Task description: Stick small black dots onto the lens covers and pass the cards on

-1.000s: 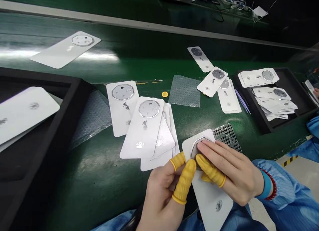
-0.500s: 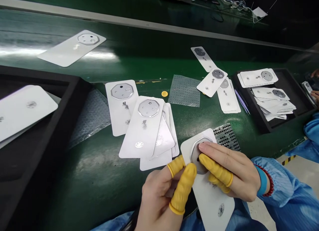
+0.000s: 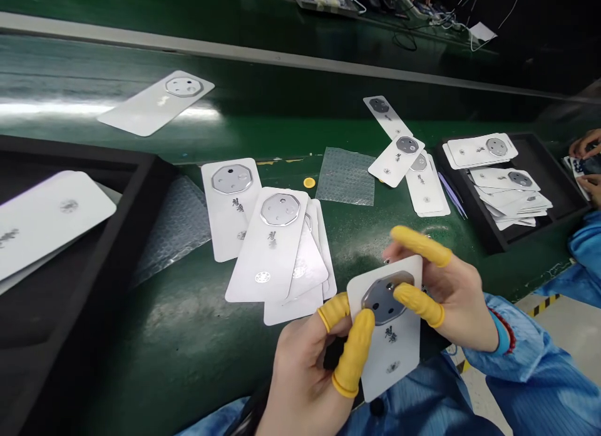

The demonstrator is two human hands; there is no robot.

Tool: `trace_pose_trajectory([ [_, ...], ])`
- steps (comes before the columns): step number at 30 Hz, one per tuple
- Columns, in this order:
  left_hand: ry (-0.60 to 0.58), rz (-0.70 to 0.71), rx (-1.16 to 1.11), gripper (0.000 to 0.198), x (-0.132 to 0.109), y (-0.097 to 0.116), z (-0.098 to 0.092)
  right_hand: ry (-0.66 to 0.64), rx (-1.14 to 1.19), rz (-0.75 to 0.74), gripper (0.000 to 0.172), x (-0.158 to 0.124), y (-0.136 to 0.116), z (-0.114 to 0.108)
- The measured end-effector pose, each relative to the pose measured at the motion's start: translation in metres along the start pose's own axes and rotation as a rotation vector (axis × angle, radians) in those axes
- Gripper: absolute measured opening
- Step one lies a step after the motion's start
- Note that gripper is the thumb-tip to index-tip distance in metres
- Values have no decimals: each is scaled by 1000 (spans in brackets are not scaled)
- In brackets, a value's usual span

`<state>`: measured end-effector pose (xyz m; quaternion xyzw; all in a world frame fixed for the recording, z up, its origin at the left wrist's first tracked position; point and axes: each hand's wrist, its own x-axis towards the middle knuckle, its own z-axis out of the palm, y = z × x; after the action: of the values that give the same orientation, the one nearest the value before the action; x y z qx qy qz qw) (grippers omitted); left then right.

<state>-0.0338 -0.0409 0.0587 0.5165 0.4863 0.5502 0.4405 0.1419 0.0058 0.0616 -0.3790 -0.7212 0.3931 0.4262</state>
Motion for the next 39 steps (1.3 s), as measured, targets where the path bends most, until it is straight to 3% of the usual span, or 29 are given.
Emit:
trace_pose_trajectory([
  [3, -13, 34, 32, 13, -2, -4, 1, -29, 225, 129, 37, 0, 1, 5],
  [6, -9, 78, 96, 16, -2, -5, 0, 47, 208, 90, 35, -3, 0, 9],
  [10, 7, 184, 222, 17, 0, -3, -3, 41, 101, 4, 37, -6, -2, 10],
  [16, 133, 327, 376, 16, 1, -2, -4, 35, 127, -60, 42, -7, 2, 12],
  [20, 24, 273, 315, 11, 6, -2, -4, 82, 174, 30, 32, -6, 5, 11],
  [24, -70, 202, 220, 10, 10, -1, -6, 36, 297, 102, 34, -5, 6, 9],
  [29, -36, 264, 239, 15, 8, 0, -8, -8, 240, -19, 37, -4, 5, 9],
  [33, 83, 317, 324, 19, 1, -1, -7, 6, 177, -98, 37, -5, 6, 11],
  [36, 168, 294, 373, 19, -2, -2, -5, 13, 168, -95, 33, -5, 7, 12],
  [39, 105, 266, 341, 15, 5, -6, -4, 9, 222, -5, 29, -3, 12, 12],
])
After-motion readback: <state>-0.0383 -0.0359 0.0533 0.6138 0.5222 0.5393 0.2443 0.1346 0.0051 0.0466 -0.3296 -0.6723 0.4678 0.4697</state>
